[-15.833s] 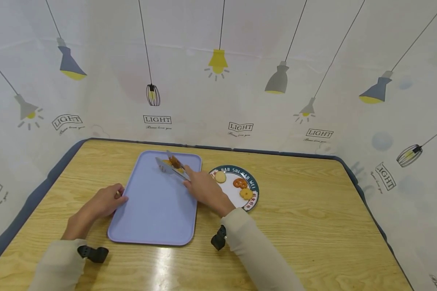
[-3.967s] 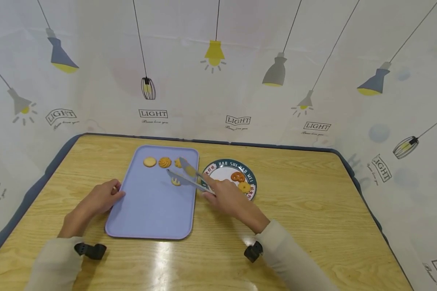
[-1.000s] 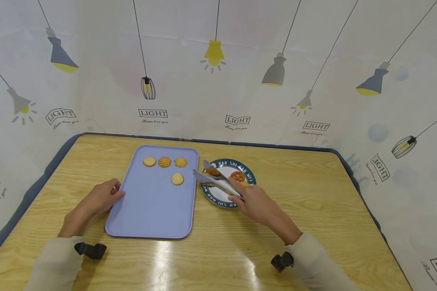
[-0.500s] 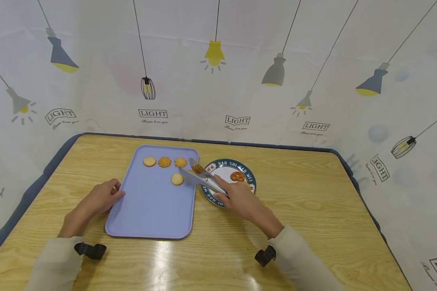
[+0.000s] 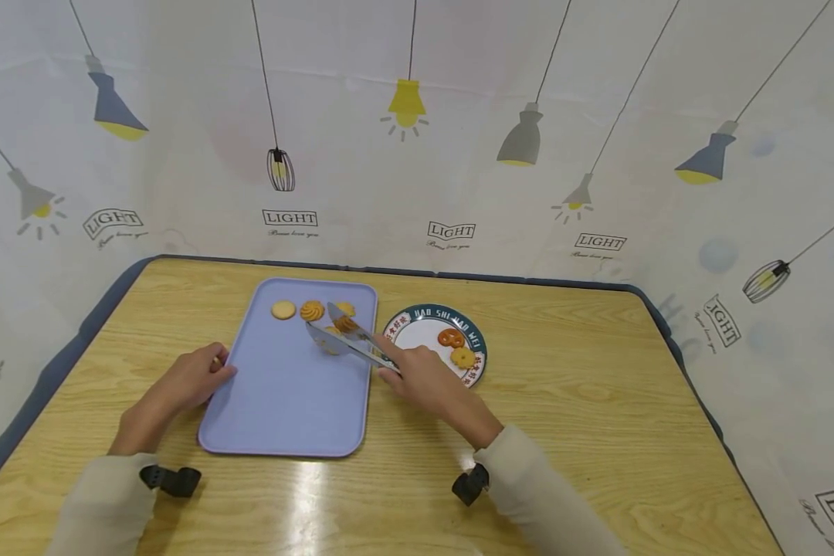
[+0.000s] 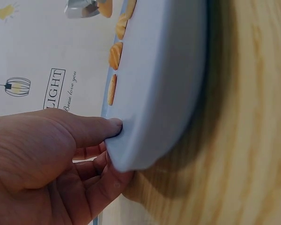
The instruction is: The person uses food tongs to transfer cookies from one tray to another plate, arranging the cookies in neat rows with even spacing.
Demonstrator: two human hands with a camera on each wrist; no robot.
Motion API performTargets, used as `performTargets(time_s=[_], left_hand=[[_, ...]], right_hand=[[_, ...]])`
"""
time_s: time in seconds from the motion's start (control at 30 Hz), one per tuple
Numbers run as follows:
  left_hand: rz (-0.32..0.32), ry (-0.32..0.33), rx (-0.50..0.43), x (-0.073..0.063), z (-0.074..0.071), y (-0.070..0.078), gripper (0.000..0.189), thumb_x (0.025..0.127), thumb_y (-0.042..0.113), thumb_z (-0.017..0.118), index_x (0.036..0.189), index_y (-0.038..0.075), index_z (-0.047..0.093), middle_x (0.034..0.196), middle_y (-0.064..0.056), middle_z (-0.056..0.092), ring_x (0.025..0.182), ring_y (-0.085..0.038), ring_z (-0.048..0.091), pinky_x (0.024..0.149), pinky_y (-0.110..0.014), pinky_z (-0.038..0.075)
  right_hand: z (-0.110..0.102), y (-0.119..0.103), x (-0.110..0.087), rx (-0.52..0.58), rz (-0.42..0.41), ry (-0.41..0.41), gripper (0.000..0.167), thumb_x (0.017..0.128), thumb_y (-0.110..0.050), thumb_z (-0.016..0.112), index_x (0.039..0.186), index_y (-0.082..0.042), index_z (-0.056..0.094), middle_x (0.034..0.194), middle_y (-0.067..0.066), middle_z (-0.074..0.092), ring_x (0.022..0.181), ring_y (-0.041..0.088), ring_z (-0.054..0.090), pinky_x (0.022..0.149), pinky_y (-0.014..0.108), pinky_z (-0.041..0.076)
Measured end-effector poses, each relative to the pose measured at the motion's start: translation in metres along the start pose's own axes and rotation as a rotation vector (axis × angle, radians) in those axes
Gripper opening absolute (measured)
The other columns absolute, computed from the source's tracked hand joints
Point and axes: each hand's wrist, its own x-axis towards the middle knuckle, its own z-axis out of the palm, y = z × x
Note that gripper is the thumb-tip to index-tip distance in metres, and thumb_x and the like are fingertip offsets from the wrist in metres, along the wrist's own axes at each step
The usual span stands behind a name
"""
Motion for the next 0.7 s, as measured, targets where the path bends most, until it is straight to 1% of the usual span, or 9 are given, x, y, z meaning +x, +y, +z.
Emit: performTargets(time_s=[0.13, 0.37, 0.53, 0.7], left_hand=[[-0.008, -0.004, 0.003, 0.0, 0.0, -0.001, 0.026, 0.099, 0.016, 0.051, 0.112, -0.007, 0.051, 0.102, -0.024, 0.063, 0.081, -0.025, 0.059, 0.068, -0.035, 0.049], [-0.004, -0.009, -0.012, 0.0, 0.001, -0.001, 0.025, 0.099, 0.016, 0.05, 0.111, -0.006, 0.051, 0.101, -0.024, 0.063, 0.081, -0.025, 0.058, 0.067, -0.035, 0.048], [-0.013, -0.01, -0.015, 0.0, 0.002, 0.0, 0.025, 0.1, 0.016, 0.05, 0.111, -0.006, 0.051, 0.098, -0.022, 0.062, 0.08, -0.024, 0.057, 0.066, -0.034, 0.047], [-0.013, -0.009, -0.012, 0.0, 0.0, 0.0, 0.025, 0.1, 0.016, 0.05, 0.111, -0.006, 0.05, 0.097, -0.021, 0.062, 0.08, -0.024, 0.057, 0.066, -0.034, 0.047]], right_hand=[[0.006, -0.006, 0.007, 0.008, -0.025, -0.002, 0.056, 0.1, -0.026, 0.058, 0.152, -0.012, 0.04, 0.062, -0.004, 0.048, 0.052, 0.006, 0.043, 0.051, 0.022, 0.036], [0.011, -0.012, 0.014, -0.032, -0.015, -0.012, 0.054, 0.101, -0.028, 0.058, 0.15, -0.013, 0.042, 0.073, 0.001, 0.059, 0.061, 0.011, 0.052, 0.058, 0.026, 0.043], [0.015, -0.014, 0.019, -0.036, 0.008, -0.038, 0.056, 0.101, -0.031, 0.057, 0.151, -0.013, 0.041, 0.071, 0.0, 0.057, 0.061, 0.01, 0.052, 0.058, 0.026, 0.044], [0.017, -0.018, 0.024, -0.058, 0.005, -0.062, 0.056, 0.101, -0.032, 0.056, 0.151, -0.013, 0.04, 0.068, -0.003, 0.054, 0.059, 0.009, 0.051, 0.056, 0.024, 0.042]])
